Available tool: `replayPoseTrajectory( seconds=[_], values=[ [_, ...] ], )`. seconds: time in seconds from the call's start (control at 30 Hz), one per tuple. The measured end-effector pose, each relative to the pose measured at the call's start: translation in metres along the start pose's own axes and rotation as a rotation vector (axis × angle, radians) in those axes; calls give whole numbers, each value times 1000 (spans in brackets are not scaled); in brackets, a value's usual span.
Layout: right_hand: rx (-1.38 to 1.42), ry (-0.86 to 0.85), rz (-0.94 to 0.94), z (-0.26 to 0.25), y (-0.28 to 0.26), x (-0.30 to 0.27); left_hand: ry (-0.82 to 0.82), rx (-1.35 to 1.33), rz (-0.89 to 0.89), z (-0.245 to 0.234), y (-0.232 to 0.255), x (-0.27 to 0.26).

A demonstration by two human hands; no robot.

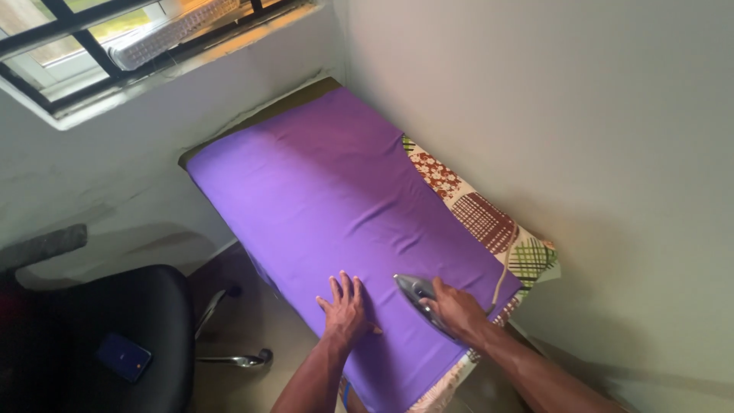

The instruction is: Iron a piece of purple fabric on a makeshift ironing surface.

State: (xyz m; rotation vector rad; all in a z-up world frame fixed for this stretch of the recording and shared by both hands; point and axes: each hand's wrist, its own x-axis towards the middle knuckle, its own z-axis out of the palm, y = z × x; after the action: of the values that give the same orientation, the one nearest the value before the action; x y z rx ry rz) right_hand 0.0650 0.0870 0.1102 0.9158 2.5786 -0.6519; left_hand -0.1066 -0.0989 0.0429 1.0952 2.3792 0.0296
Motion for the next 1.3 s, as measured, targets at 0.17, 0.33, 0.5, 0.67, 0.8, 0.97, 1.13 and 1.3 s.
replayPoseTrajectory(
  seconds=[0.17, 0.33, 0.5, 0.67, 0.8, 0.97, 1.13, 1.3],
  values=[
    [-99, 39, -396, 37, 62, -9, -40, 58, 32, 14, 22, -12],
    [-10, -198, -104, 26, 89, -20, -39, 50, 8, 17, 39, -32],
    [39, 125, -321, 22, 105, -5, -75, 55, -6, 20, 50, -42],
    [178, -27, -8, -5, 71, 11, -66, 62, -30, 13, 61, -48],
    [84, 109, -144, 13, 63, 41, -11, 83, -30, 4, 56, -41],
    [92, 219, -65, -4, 13, 50, 33, 82, -35, -13, 35, -13],
    [121, 223, -5, -10, -32, 73, 46, 66, -21, -47, 7, 24],
    [102, 224, 28, -20, -79, 120, 121, 13, 36, -55, -53, 105]
  ],
)
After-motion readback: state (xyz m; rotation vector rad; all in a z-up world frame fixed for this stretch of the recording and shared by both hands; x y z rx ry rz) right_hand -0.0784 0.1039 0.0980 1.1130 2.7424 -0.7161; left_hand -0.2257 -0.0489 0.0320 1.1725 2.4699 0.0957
